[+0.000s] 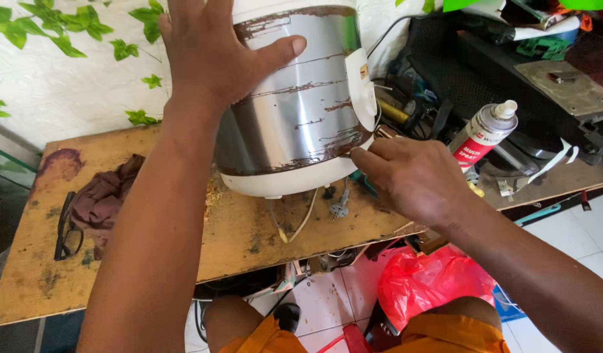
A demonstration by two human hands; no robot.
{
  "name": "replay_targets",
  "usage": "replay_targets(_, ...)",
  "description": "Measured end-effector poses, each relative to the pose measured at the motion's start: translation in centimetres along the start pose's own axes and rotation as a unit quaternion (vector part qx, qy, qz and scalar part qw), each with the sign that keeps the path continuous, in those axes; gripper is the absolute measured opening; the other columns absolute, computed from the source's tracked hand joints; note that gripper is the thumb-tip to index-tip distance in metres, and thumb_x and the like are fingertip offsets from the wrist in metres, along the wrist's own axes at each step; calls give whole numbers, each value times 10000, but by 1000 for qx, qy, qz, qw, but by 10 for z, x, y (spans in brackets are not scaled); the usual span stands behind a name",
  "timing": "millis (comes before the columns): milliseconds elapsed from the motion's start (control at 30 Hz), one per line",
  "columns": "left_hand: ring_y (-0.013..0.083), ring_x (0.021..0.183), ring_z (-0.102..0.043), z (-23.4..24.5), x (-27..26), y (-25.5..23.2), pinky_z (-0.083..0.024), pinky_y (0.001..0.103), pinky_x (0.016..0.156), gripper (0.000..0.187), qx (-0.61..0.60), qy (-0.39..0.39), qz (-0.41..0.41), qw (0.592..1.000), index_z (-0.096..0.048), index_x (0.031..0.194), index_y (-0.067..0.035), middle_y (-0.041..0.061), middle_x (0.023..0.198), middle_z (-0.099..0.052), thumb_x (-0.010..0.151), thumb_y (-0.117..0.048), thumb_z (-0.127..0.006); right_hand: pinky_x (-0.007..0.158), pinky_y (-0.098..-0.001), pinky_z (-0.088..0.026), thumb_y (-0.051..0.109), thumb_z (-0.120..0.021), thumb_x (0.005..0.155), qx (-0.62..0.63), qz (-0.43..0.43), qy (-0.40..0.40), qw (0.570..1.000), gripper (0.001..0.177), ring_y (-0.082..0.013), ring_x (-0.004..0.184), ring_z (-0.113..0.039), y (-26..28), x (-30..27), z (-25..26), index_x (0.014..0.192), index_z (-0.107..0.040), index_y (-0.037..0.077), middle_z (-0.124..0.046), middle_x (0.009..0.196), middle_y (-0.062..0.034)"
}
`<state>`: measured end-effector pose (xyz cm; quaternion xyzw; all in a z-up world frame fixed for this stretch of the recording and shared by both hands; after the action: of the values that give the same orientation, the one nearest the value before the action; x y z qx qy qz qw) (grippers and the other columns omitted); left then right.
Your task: The person uses a screwdriver to unscrew the base of a white electric appliance, then uses a knife to pry open the casing and separate the top section from the base.
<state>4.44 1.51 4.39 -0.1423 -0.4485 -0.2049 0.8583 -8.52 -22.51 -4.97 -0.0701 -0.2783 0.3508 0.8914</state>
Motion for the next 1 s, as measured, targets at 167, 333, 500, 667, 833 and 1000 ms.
replay_targets(167,461,1288,-529,-1,0,3,-476,662,816,964,30,-27,-19,999,-523,1494,-199,139,1480,-535,873,-792,-961,380,-420,-482,140,-716,841,-52,52,21,997,346,-256,722,-635,4,10,6,1174,-626,113,-600,812,-21)
replay_targets(333,477,1289,-496,-3,0,2,-441,710,851,962,46,10,27,999,-485,1503,-220,138,1494,-496,878,-791,-941,417,-462,-475,139,-641,885,-64,77,74,992,129,-289,713,-639,2,19,7,927,-519,144,-576,797,-27)
replay_targets(500,448,1252,-510,1,4,-9,-432,692,831,941,37,15,32,999,-513,1449,-178,132,1429,-550,842,-755,-945,363,-345,-497,117,-703,843,-33,86,194,977,162,-188,612,-564,-18,37,3,929,-567,140,-498,719,-5)
replay_targets(667,423,1285,-483,-2,14,-14,-369,768,888,963,34,53,62,996,-504,1437,-172,121,1430,-540,826,-799,-905,406,-494,-427,142,-637,800,-43,111,302,946,244,-379,746,-662,-33,63,9,1032,-577,187,-604,853,-17)
replay_targets(833,441,1258,-493,-2,13,-13,-365,702,898,921,22,54,55,997,-511,1422,-157,144,1410,-556,851,-775,-887,508,-519,-546,119,-598,849,-58,204,347,913,220,-335,913,-685,-25,80,16,1051,-612,205,-665,1012,44)
replay_targets(1000,472,1304,-492,-7,10,-10,-364,764,911,1006,53,64,56,995,-463,1473,-157,174,1477,-527,877,-846,-888,579,-523,-606,196,-576,889,-57,194,340,918,250,-346,876,-730,-26,78,13,1127,-630,251,-704,1042,25)
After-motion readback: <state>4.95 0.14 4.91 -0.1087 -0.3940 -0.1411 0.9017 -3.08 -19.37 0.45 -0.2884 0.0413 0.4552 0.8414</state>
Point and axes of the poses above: each hand's wrist, its own x-axis towards the middle knuckle, its own z-axis out of the back of the hand, y = z × x, the point moved 6 cm from there along x, towards the middle knuckle
